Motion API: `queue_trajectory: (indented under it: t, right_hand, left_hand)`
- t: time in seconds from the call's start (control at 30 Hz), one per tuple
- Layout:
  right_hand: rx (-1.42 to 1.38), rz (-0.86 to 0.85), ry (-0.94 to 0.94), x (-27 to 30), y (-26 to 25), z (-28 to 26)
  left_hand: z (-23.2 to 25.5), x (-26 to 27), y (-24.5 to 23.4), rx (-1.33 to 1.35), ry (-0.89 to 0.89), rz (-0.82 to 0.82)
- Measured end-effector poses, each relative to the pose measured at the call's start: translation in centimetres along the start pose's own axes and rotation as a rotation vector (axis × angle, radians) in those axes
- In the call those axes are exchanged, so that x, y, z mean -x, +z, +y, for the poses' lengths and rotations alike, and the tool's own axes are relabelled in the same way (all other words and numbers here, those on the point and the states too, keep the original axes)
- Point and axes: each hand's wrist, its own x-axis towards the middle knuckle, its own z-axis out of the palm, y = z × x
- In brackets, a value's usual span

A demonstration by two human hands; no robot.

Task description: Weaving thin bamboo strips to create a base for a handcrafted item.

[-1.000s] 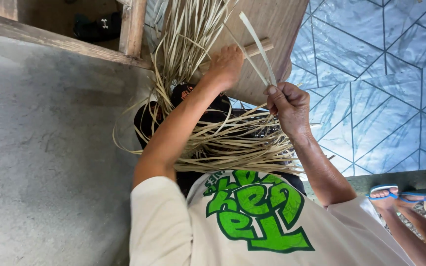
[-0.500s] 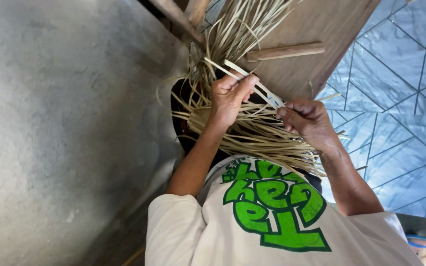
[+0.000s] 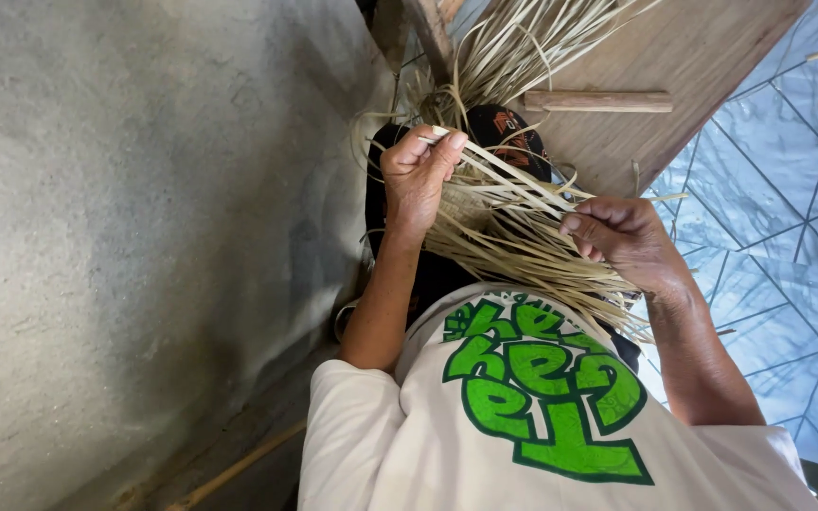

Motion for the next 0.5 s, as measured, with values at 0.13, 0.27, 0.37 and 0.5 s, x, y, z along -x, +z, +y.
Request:
queue_trajectory:
  t: [0.13, 0.27, 0.37, 0.5]
  right_hand:
    - [0.046, -0.009, 0.0, 0.1, -0.1, -0.3]
    - [0.17, -0.07, -0.008, -0.2, -0.6, -0.8]
    - [0.187, -0.1, -0.019, 0.0, -1.1, -1.1]
    - [0.124, -0.121, -0.025, -0.1, -2.2, -1.0]
  left_hand:
    - [2.9, 0.5, -0.2, -0.04, -0.002, -0.007]
    - [5.4, 1.0, 1.2, -0.017, 0.027, -0.041]
    - [5.9, 1.7, 1.5, 0.044, -0.006, -0.039]
    - [4.7, 2.9, 1.4, 0.318, -0.224, 0.029]
